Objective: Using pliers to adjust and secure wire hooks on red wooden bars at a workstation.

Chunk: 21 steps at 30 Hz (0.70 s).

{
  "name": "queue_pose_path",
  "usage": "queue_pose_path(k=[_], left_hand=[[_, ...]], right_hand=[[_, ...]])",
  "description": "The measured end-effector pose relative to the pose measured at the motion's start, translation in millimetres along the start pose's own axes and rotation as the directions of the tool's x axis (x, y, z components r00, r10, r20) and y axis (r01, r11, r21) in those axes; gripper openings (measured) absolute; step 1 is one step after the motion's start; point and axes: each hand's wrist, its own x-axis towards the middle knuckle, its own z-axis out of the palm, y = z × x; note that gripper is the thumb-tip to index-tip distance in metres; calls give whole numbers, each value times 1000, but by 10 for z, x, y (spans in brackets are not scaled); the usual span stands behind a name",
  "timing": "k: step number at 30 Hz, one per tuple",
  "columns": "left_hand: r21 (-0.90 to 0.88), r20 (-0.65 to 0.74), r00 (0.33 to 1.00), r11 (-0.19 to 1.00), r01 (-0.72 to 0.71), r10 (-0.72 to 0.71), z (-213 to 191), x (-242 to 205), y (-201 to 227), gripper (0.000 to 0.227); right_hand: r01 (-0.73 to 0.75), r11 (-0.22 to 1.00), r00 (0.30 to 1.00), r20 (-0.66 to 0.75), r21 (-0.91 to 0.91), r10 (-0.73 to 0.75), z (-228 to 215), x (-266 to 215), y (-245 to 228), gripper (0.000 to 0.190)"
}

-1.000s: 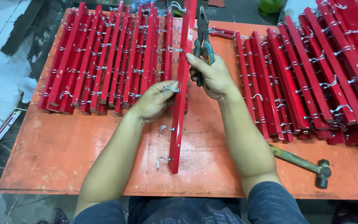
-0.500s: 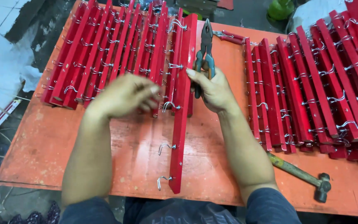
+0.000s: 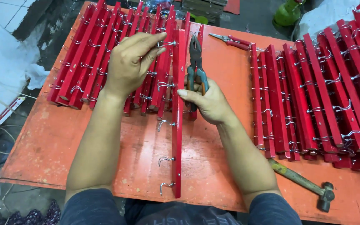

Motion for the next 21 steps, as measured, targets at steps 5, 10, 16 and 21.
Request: queue_pose_path(k=[5, 10, 16, 21], left_hand=[[-132, 135, 985, 984, 121, -103, -230, 36, 91, 38], [-570, 177, 945, 755, 325, -274, -326, 5, 35, 58], [-575, 284, 838, 617, 538, -466, -214, 207, 151, 89], [-548, 271, 825, 625, 556, -495, -125, 232, 165, 75]], right_hand=[[4, 1000, 999, 51, -3, -4, 57, -22, 30, 30], [-81, 997, 995, 60, 4, 80, 140, -69, 128, 28], [-136, 989, 989, 65, 63, 132, 226, -106, 174, 43], [-122, 988, 989, 97, 92, 113, 178, -88, 235, 39]])
